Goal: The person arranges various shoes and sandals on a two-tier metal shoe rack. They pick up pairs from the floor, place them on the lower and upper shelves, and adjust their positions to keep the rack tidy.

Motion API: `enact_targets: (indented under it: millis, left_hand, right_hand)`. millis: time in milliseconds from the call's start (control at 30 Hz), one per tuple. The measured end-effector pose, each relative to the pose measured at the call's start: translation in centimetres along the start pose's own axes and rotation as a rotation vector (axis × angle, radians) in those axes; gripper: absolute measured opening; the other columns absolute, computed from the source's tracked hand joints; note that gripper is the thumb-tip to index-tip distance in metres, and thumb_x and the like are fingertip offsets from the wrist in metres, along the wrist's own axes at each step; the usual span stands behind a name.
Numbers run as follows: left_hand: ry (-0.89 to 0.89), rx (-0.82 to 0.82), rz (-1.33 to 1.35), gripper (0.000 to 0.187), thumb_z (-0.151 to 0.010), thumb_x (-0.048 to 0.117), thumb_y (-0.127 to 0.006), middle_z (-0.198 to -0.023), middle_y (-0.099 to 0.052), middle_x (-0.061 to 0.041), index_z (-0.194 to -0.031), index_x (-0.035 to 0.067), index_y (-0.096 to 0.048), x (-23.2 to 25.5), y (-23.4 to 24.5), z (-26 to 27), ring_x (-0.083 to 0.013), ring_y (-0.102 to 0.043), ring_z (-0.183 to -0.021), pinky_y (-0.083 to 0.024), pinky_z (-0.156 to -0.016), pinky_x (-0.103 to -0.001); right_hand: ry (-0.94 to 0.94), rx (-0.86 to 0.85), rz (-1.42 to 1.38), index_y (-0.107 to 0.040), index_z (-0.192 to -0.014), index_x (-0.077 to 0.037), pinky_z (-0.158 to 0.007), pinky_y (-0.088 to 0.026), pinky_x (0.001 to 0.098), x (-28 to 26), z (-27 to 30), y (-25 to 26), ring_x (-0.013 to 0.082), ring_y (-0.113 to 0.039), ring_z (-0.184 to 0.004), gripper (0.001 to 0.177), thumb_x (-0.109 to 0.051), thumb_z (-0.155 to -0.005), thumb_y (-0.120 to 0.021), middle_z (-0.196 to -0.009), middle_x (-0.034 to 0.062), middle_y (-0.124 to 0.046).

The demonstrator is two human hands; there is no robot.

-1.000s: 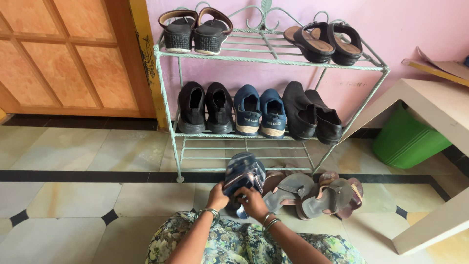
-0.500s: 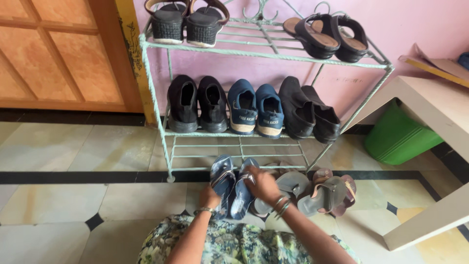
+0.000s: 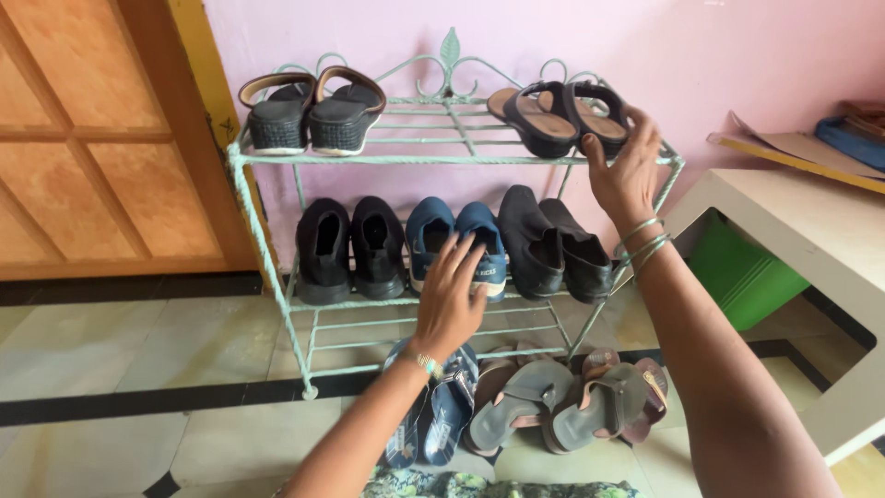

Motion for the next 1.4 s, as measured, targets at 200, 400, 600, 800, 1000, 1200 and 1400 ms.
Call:
enact_targets:
  millis: [200,400,600,800,1000,1200,1400]
  left_hand:
    - [-0.084,-0.113,-0.163,0.084,-0.082,0.023,-0.077,-0.162,-0.032,-0.021,-0.152,0.004,-0.036,3.1,-2.1,-12.9,-0.0428,-0.028,-0.151,-0.026,-0.121,-0.058]
    - [0.026,-0.253,-0.171,0.099,-0.078,0.025,-0.08,-0.159,-0.023,-0.033,-0.159,0.017,-0.025,4.2,-5.7,-15.5,-0.0523,-0.023,-0.146,-0.025,-0.113,-0.069]
    - [0.026,-0.357,-0.305,0.097,-0.073,0.029,-0.083,-0.16,-0.024,-0.031,-0.157,0.02,-0.035,3.9,-6.3,-15.3,-0.0467,-0.021,-0.152,-0.031,-0.114,-0.067]
    - [0.114,-0.455,-0.322,0.092,-0.073,0.042,-0.083,-0.162,-0.022,-0.026,-0.151,0.015,-0.042,4.7,-5.4,-15.7,-0.0397,-0.014,-0.153,-0.027,-0.111,-0.073]
    - [0.201,-0.241,0.068,0.076,-0.089,0.051,-0.076,-0.15,-0.045,-0.029,-0.145,0.007,-0.049,5.3,-7.4,-12.8,-0.0418,-0.038,-0.143,-0.039,-0.107,-0.063]
    - [0.434,-0.147,0.666,0.062,-0.09,0.028,-0.071,-0.124,-0.072,-0.023,-0.145,0.005,-0.054,8.0,-14.9,-2.3,-0.0343,-0.071,-0.115,-0.055,-0.097,-0.038]
    - [0.635,-0.45,0.845,0.065,-0.083,0.023,-0.07,-0.119,-0.073,-0.019,-0.144,0.006,-0.053,11.6,-23.2,10.7,-0.0284,-0.073,-0.107,-0.057,-0.09,-0.037]
  right_hand:
    - [-0.138,-0.171,0.061,-0.06,-0.118,-0.001,-0.089,-0.052,0.0497,3.3,0.3,-1.9,0.042,-0.067,-0.103,0.048,-0.031,-0.091,-0.083,-0.109,0.0239,-0.072]
    - [-0.09,-0.125,0.003,-0.059,-0.108,-0.001,-0.08,-0.058,0.0448,3.4,-0.4,-1.8,0.0393,-0.074,-0.092,0.047,-0.028,-0.083,-0.088,-0.1,0.0215,-0.076]
    - [-0.103,-0.092,0.011,-0.057,-0.108,-0.001,-0.08,-0.054,0.0486,2.7,0.1,-1.3,0.0431,-0.068,-0.091,0.046,-0.024,-0.084,-0.089,-0.097,0.0211,-0.075]
    - [-0.002,0.051,0.055,-0.055,-0.111,-0.002,-0.083,-0.051,0.0496,0.4,3.2,1.8,0.0406,-0.065,-0.092,0.049,-0.022,-0.084,-0.091,-0.1,0.0165,-0.073]
    - [-0.192,0.068,-0.387,-0.052,-0.118,0.001,-0.078,-0.057,0.0309,1.0,10.8,4.1,0.0193,-0.069,-0.096,0.046,-0.015,-0.092,-0.086,-0.114,0.0139,-0.069]
    - [-0.582,-0.108,-0.891,-0.051,-0.126,0.001,-0.085,-0.055,0.0254,2.3,23.0,5.8,0.0117,-0.062,-0.102,0.029,-0.005,-0.105,-0.07,-0.118,0.0152,-0.059]
    - [-0.97,-0.211,-0.953,-0.029,-0.143,-0.015,-0.086,-0.062,0.0339,6.9,34.3,12.0,0.0175,-0.069,-0.109,0.072,-0.003,-0.084,-0.07,-0.134,0.0119,-0.059]
Point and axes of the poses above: each hand's wrist, its own z-axis away from the middle knuckle, its own y-axis out of the back of the hand, x = y × z, the point moved 3 cm from there along -z, towards the middle knuckle
